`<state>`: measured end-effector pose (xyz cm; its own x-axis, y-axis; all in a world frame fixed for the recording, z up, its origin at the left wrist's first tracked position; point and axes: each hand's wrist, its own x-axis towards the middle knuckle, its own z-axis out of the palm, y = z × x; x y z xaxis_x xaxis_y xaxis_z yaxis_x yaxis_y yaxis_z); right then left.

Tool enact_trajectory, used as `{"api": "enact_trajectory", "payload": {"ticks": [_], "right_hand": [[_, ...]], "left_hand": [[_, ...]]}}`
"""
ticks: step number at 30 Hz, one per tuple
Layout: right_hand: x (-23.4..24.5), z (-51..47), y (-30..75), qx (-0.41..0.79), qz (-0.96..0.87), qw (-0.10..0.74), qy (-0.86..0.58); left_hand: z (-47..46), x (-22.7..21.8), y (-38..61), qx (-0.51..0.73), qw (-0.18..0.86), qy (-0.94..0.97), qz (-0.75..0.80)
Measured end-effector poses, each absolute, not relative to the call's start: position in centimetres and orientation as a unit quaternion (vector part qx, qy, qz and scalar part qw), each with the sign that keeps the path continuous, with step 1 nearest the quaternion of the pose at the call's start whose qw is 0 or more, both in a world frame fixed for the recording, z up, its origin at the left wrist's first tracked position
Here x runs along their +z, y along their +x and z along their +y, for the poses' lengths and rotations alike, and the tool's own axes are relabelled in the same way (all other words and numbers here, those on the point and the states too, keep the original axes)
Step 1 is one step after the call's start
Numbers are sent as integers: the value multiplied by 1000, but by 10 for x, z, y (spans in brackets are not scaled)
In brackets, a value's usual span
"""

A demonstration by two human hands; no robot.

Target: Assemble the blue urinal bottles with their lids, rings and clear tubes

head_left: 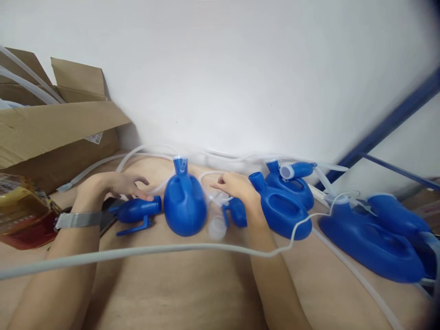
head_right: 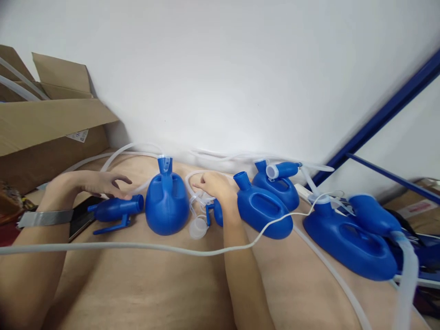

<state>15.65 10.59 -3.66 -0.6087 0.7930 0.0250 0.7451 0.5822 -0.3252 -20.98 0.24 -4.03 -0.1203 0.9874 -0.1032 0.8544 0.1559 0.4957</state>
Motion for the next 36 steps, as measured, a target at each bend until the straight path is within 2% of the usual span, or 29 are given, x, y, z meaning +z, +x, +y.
{"api": "enact_trajectory", "payload": {"ticks": [2, 5, 10, 16, 24, 30, 36], "right_hand": [[-42, 101, 141, 165, -893, 137, -396], [-60, 101, 104, 296, -854, 272, -331], [-87, 116, 39, 414, -754, 341, -381], [-95, 128, 27, 501, -718, 316, -367], [-88, 120, 54, 550, -726, 270, -313], [-94, 110, 59, 622, -662, 318, -273], [-91, 103, 64, 651, -653, 298, -248]], "left_hand": [[7, -39, -209, 139, 217, 637, 727], [20, -42, -198, 163, 182, 675, 696], [45, -60, -167, 228, 74, 728, 643], [57, -80, -140, 262, -4, 749, 608], [50, -63, -131, 253, -23, 762, 596], [55, -70, -93, 292, -101, 653, 692], [59, -74, -84, 355, -120, 551, 745]]}}
